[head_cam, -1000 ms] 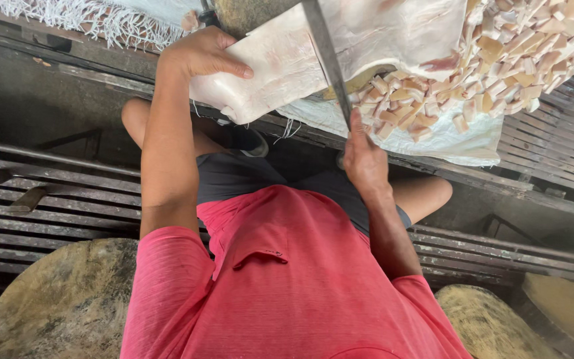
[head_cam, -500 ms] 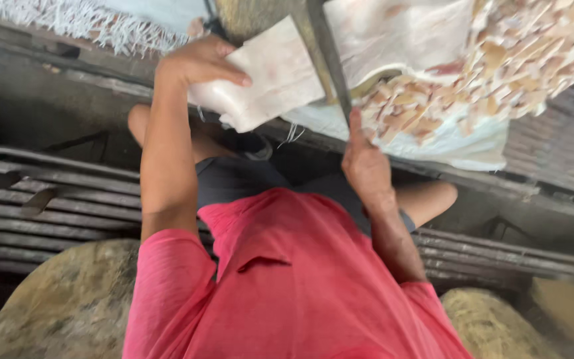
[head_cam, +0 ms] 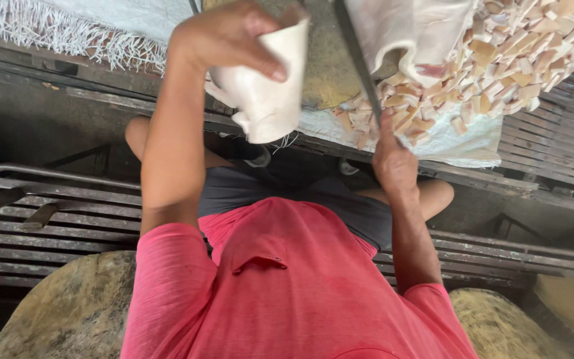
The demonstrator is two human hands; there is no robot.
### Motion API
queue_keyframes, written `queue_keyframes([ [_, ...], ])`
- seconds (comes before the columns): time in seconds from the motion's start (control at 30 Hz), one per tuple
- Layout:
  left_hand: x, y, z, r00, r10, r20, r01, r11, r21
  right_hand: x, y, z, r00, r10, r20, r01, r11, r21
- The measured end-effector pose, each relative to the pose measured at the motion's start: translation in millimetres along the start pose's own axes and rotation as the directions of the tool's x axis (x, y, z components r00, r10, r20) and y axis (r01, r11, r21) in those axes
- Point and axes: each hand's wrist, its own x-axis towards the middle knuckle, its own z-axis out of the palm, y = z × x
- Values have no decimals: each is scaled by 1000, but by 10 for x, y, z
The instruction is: The person sits cross-legged on a metal grate floor and uses a large knife to slice thin, white, rectangular sheets of food into smaller strips on a round wooden cutting board. The cut pieces accumulate on a white sack placed next to the board.
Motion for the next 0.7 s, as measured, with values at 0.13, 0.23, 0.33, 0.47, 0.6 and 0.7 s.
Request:
queue_keyframes([
  [0.13,701,213,100,908,-405,-108,414,906,86,364,264,-89,992,123,-15,-123,992,-25],
  [0.23,1283,-160,310,875,-401,-271,476,814,333,491,306,-203,988,123,-89,-98,964,248],
  [0.33,1496,-761,454,863,-424,-274,483,851,206,485,119,-263,979,181,-91,-121,884,451],
  [0.47,1016,-1258,649,773,-88,-629,465,753,466,186,-231,-223,980,193,-57,-132,830,542],
  [0.6,653,-1332,766,677,53,-734,283,902,326,-16,-444,-64,985,173,9,-160,891,424],
  [0.7,430,-1239,839,600,-347,-721,131,932,-339,-91,-530,134,990,137,40,-143,929,342],
])
